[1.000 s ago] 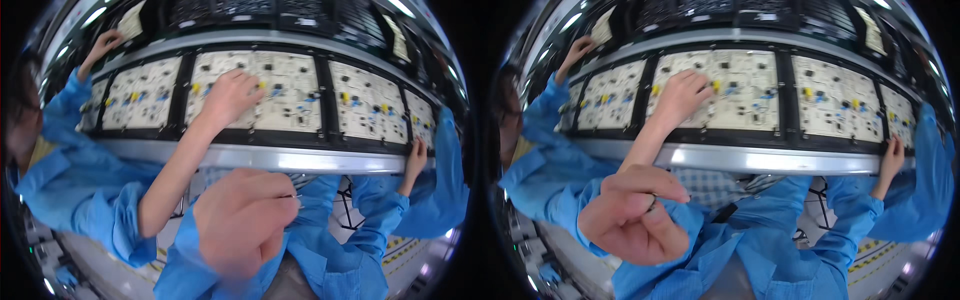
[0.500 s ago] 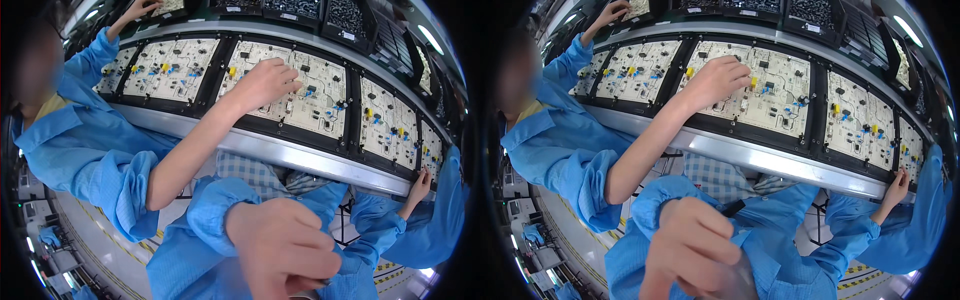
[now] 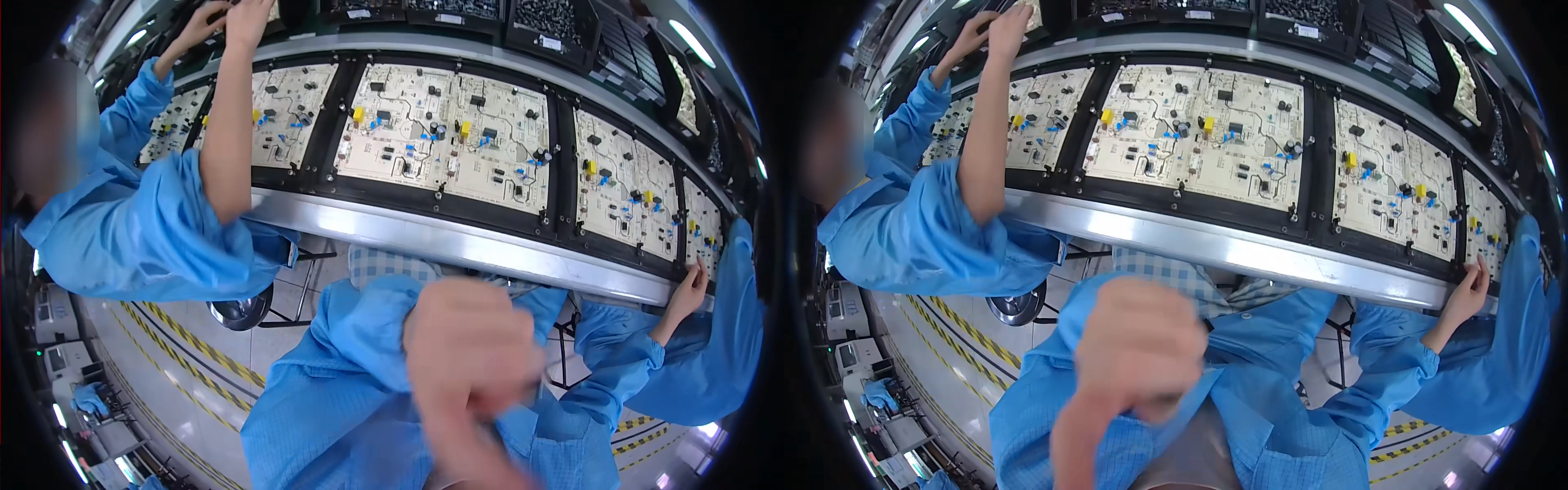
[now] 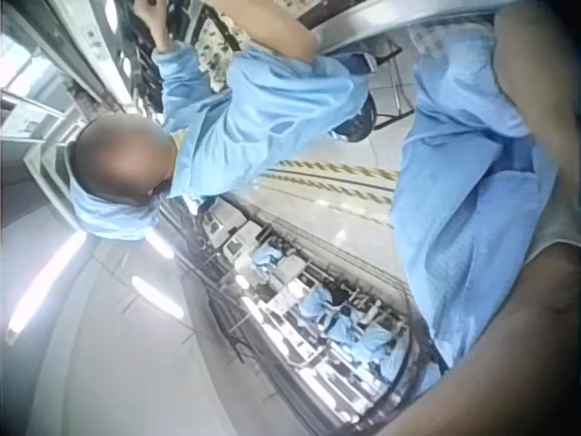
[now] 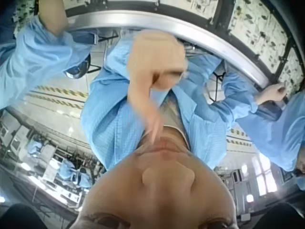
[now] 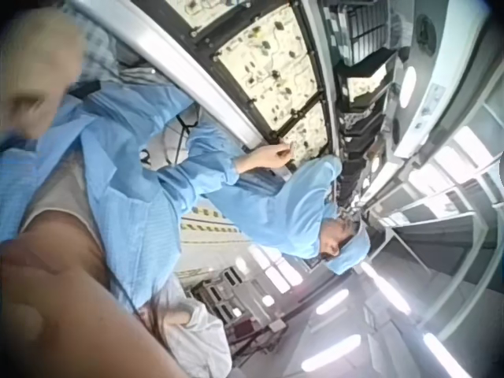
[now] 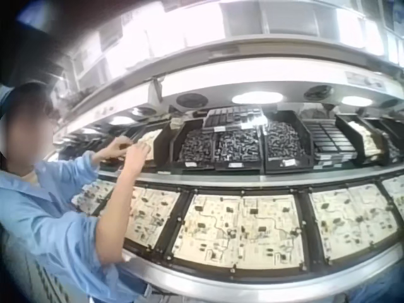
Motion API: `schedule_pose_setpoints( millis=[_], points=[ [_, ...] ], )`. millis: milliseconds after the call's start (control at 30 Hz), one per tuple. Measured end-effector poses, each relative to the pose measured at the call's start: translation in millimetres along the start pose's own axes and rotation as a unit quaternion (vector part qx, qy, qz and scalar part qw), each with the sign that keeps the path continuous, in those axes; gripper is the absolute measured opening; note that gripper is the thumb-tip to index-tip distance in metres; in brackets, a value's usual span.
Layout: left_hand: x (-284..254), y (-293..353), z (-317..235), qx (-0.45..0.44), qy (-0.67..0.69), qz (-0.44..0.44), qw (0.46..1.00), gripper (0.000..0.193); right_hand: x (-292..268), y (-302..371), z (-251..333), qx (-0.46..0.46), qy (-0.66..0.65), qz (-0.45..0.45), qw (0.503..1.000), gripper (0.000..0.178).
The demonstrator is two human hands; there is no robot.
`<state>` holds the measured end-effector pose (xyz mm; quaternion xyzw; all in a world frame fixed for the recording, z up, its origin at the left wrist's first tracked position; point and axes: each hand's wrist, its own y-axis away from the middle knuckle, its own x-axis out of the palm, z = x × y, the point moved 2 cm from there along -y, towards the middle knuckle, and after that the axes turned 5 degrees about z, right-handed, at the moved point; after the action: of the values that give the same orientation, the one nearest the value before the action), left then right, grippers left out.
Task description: Manually placing small electronic components onto printed circuit boards on a moving assembly line.
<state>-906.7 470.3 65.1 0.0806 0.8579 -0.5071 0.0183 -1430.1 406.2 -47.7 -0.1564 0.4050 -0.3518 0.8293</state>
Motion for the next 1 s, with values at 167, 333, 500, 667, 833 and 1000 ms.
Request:
schedule_pose_setpoints(
  millis=[167,333,500,667,833,1000],
  points=[
    [28.4,27.5,65.3,-0.178,-0.135,0.083,0.971,0.023,19.1,32.4,55.5,-0.022,-0.128,-0.088,0.988,0.026],
    [46.3,40.4,90.4,-0.244,-0.107,0.148,0.952,0.018,32.6,45.4,234.3,-0.194,-0.277,-0.022,0.941,0.028],
    [44.5,45.6,93.7,-0.379,-0.006,0.144,0.914,0.017,26.0,53.5,371.1,-0.507,-0.237,0.173,0.811,0.025],
    [44.3,44.1,100.3,-0.372,-0.015,0.129,0.919,0.021,118.3,-26.6,390.6,-0.369,-0.173,0.176,0.896,0.021],
    [46.2,50.3,96.1,-0.333,-0.032,0.138,0.932,0.019,229.3,-85.5,415.6,-0.505,0.008,0.199,0.840,0.019],
    [46.3,55.1,92.3,-0.262,-0.114,0.129,0.950,0.012,342.7,-84.6,440.1,-0.565,0.105,0.264,0.775,0.017]
  ],
)
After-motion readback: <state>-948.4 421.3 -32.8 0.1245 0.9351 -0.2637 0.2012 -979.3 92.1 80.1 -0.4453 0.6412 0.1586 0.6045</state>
